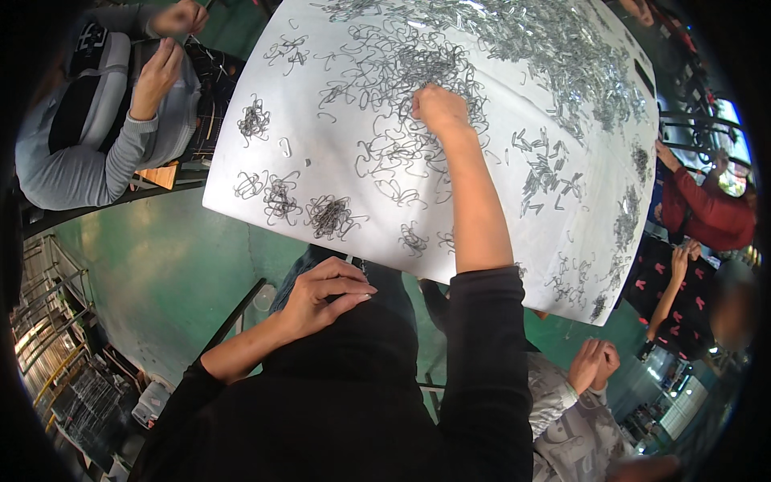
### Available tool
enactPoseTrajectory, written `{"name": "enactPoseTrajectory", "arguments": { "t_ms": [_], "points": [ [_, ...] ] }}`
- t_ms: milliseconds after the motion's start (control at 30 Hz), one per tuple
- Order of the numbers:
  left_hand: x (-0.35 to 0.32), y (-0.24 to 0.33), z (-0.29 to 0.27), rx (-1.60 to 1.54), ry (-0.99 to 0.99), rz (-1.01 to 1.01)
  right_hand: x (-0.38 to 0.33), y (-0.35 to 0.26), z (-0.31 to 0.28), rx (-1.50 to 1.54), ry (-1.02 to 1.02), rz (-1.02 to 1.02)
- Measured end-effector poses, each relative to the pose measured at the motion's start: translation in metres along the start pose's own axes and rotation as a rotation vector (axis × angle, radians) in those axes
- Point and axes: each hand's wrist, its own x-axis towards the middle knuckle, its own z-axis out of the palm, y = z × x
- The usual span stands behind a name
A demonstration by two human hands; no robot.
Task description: The person repeatedly picks up small metal paperclips from a large white board and links them together by hand. The person works alongside several others at the same table, each performing the same linking action. The linked clips accumulate in small clusters on the board.
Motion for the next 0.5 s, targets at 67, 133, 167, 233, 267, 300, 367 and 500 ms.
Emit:
{"name": "enactPoseTrajectory", "arguments": {
  "t_ms": [67,133,167,233,267,300,367,500],
  "points": [
    [0.001,0.000,0.000,0.004,-0.008,0.005,-0.001,-0.001,0.003,-0.083,-0.023,-0.046],
    [0.000,0.001,-0.001,-0.003,-0.030,0.005,-0.008,-0.001,0.008,-0.129,0.032,-0.090],
    [0.000,0.001,-0.001,-0.009,-0.043,-0.002,-0.010,0.001,0.010,-0.012,0.045,-0.050],
    [0.001,0.001,-0.002,0.019,-0.068,0.029,-0.016,0.008,0.011,0.222,0.065,0.031],
    [0.001,0.001,-0.003,0.037,-0.088,0.029,-0.020,0.012,0.013,0.349,0.067,0.039],
    [0.000,0.001,-0.003,0.027,-0.093,0.037,-0.025,0.016,0.014,0.472,0.068,0.060],
    [0.000,0.001,-0.001,0.021,-0.118,0.034,-0.034,0.026,0.016,0.669,0.016,0.130],
    [-0.005,0.001,0.000,-0.004,-0.164,0.028,-0.072,0.030,0.024,0.951,-0.054,0.351]
  ]
}}
